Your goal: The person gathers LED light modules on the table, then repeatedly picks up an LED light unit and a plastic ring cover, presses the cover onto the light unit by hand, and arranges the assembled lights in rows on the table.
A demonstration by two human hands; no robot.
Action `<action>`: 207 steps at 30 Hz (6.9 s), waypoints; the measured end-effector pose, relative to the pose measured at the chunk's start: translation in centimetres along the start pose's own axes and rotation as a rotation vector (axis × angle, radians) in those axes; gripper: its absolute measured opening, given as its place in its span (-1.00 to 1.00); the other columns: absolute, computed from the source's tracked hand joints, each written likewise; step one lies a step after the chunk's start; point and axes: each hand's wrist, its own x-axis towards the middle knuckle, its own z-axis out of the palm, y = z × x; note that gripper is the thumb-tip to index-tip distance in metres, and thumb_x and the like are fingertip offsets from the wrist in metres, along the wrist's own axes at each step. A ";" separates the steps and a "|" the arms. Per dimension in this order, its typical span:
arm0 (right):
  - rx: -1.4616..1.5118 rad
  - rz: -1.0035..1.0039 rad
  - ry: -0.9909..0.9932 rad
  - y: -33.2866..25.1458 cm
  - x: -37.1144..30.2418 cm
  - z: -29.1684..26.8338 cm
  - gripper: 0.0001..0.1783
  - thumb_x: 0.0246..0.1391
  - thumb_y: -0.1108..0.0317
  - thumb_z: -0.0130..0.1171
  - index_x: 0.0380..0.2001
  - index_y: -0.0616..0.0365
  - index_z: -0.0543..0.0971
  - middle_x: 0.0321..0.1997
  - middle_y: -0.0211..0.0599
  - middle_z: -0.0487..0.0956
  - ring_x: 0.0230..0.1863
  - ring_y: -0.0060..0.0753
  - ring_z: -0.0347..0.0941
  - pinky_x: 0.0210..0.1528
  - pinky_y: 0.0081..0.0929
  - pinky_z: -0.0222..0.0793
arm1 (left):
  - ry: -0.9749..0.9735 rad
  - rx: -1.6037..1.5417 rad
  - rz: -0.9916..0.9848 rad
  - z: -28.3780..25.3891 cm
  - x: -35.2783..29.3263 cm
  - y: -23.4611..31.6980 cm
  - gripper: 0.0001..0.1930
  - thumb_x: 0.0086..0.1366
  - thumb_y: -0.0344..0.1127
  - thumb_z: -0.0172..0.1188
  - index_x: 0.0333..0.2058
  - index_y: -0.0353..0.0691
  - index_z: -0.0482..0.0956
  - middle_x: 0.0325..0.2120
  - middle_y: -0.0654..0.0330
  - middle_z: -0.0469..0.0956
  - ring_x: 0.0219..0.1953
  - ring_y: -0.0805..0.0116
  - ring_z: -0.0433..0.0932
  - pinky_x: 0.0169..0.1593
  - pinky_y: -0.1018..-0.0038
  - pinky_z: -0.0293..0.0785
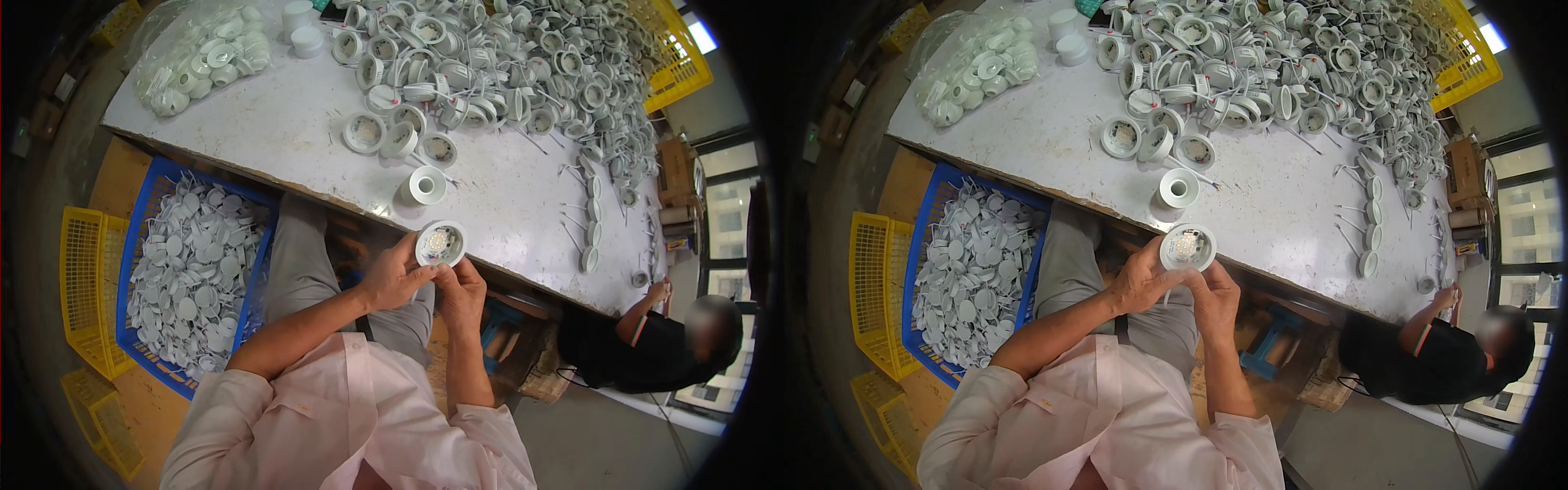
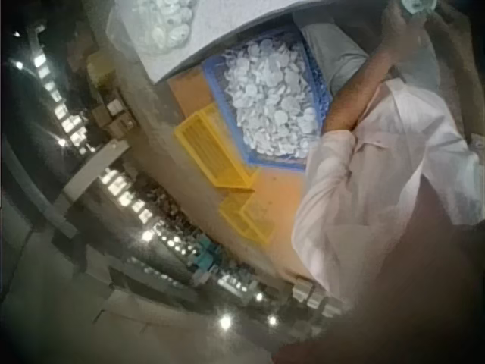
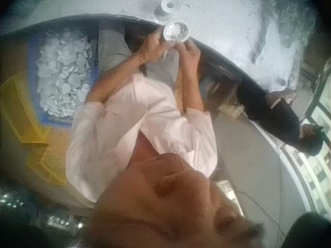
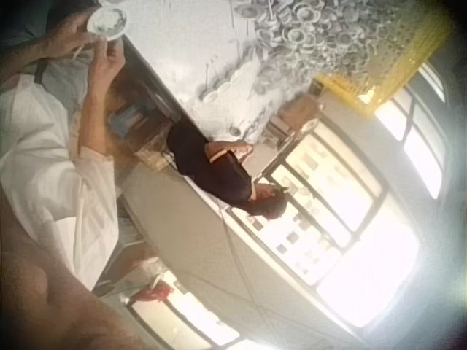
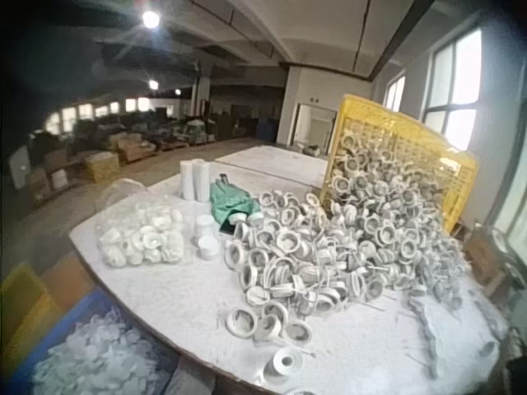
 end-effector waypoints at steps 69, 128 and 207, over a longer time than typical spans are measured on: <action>-0.794 -0.563 -0.299 -1.9 3.9 2.2 -0.19 -0.43 0.40 0.51 0.04 0.19 0.44 0.05 -0.10 0.39 0.06 -0.11 0.35 0.04 -0.32 0.35 | 0.185 -0.068 -0.185 -5.6 -2.3 -2.7 -0.65 0.20 -0.22 0.21 -0.14 -0.34 0.47 -0.42 0.26 0.57 -0.44 0.66 0.41 -0.45 0.67 0.31; -0.562 -0.280 0.028 2.9 3.4 2.0 -0.80 0.01 0.47 0.18 -0.25 0.29 0.57 -0.40 -0.35 0.56 -0.48 -0.69 0.33 -0.42 -0.68 0.29 | 0.161 0.143 -0.242 -5.0 -2.2 -2.2 -0.63 0.09 -0.36 0.21 -0.12 -0.42 0.48 -0.36 0.27 0.53 -0.37 0.63 0.42 -0.30 0.65 0.38; -0.320 -0.124 0.109 0.9 3.6 0.2 -0.76 0.01 0.45 0.21 -0.21 0.27 0.53 -0.28 -0.37 0.56 -0.25 -0.61 0.41 -0.10 -0.58 0.32 | 0.172 0.075 -0.149 -2.3 0.9 -1.5 -0.69 0.19 -0.34 0.09 -0.13 -0.41 0.47 -0.41 0.27 0.52 -0.45 0.62 0.38 -0.35 0.65 0.34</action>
